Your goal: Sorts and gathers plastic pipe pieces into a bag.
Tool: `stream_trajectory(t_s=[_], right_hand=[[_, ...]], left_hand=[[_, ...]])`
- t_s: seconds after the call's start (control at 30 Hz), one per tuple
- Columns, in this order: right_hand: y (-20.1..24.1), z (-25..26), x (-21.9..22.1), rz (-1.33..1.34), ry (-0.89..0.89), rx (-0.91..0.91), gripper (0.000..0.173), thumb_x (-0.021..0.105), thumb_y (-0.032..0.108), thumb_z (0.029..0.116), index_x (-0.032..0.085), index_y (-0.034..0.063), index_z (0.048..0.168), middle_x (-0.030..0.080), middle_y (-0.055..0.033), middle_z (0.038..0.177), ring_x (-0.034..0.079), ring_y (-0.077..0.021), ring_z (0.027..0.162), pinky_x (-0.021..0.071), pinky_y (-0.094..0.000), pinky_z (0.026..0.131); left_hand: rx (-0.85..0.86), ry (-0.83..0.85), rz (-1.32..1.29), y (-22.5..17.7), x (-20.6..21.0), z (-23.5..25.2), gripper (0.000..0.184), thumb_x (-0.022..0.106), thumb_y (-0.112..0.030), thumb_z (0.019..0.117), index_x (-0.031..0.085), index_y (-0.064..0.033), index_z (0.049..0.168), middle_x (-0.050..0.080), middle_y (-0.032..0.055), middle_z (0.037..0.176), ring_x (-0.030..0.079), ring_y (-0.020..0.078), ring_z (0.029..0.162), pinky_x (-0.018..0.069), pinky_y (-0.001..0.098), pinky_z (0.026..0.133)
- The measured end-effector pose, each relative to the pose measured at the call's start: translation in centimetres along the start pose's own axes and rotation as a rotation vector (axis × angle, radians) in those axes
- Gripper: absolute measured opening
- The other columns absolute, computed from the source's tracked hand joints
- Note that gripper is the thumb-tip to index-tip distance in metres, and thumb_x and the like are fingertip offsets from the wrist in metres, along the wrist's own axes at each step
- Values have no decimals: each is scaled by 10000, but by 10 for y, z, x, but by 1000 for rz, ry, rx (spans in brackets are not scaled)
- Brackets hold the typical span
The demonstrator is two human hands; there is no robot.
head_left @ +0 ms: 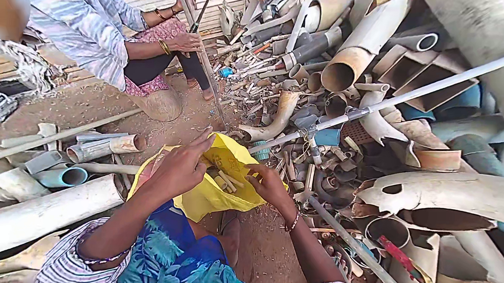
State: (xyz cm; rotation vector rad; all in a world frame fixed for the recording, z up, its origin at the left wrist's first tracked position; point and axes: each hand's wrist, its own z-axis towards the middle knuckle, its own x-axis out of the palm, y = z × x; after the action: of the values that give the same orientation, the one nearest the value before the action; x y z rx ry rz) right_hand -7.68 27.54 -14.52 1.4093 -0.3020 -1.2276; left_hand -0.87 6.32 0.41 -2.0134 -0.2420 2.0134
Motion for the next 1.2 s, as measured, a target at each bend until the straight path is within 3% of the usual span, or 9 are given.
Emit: stream_trajectory(t_s=[0.1, 0.23, 0.43, 0.63, 0.8, 0.97, 1.1, 1.2], right_hand=[[24, -11, -16, -3, -132, -125, 311, 579, 160, 995, 705, -24, 1211, 732, -123, 945, 643, -170, 695, 536, -328, 659], [53, -26, -26, -17, -168, -297, 327, 569, 180, 999, 703, -30, 1211, 724, -98, 909, 606, -95, 662, 511, -234, 632], [92, -45, -29, -83, -64, -491, 309, 594, 226, 992, 727, 7, 1164, 717, -103, 883, 614, -110, 664, 505, -216, 615], [121, -56, -27, -64, 38, -627, 340, 574, 292, 1021, 700, 33, 1203, 692, -71, 848, 608, -77, 678, 504, -174, 626], [138, -60, -27, -130, 111, -683, 332, 566, 337, 1020, 704, 98, 1205, 692, -53, 864, 599, -107, 659, 484, -217, 578], [148, -62, -25, -184, 242, -740, 344, 588, 325, 994, 692, 102, 1235, 694, -60, 861, 644, -167, 668, 527, -306, 571], [158, -65, -23, -218, 450, -713, 400, 683, 213, 915, 680, 49, 1280, 717, -147, 961, 706, -290, 732, 570, -452, 600], [164, -68, -22, -242, 489, -712, 421, 723, 189, 891, 672, 51, 1285, 715, -158, 991, 713, -301, 752, 581, -450, 616]], left_hand=[[-40, 47, -15, -10, -4, 3, 635, 528, 84, 954, 411, -41, 1565, 316, 112, 1669, 576, 385, 1297, 461, 592, 1023], [-76, 104, -10, -21, -6, 6, 631, 534, 53, 972, 391, -53, 1577, 302, 106, 1676, 539, 366, 1354, 440, 578, 1068], [-85, 143, -12, -27, -11, 3, 595, 492, 41, 989, 391, -30, 1570, 308, 130, 1670, 462, 359, 1430, 393, 563, 1121], [-98, 149, 1, -27, -17, -3, 595, 476, 40, 988, 383, -25, 1572, 280, 132, 1682, 413, 331, 1473, 381, 535, 1147], [-68, 140, 1, -24, -17, -8, 616, 493, 53, 971, 377, -13, 1572, 298, 153, 1671, 409, 338, 1475, 371, 526, 1158], [-61, 155, 1, -24, -20, -12, 650, 489, 74, 955, 355, -20, 1584, 250, 146, 1690, 395, 346, 1483, 362, 533, 1159], [-61, 159, 14, -23, -23, -14, 656, 505, 77, 946, 361, -13, 1579, 246, 157, 1689, 412, 354, 1471, 379, 534, 1144], [-64, 162, 9, -23, -25, -16, 668, 507, 81, 943, 349, -17, 1586, 239, 153, 1692, 413, 354, 1469, 378, 539, 1144]])
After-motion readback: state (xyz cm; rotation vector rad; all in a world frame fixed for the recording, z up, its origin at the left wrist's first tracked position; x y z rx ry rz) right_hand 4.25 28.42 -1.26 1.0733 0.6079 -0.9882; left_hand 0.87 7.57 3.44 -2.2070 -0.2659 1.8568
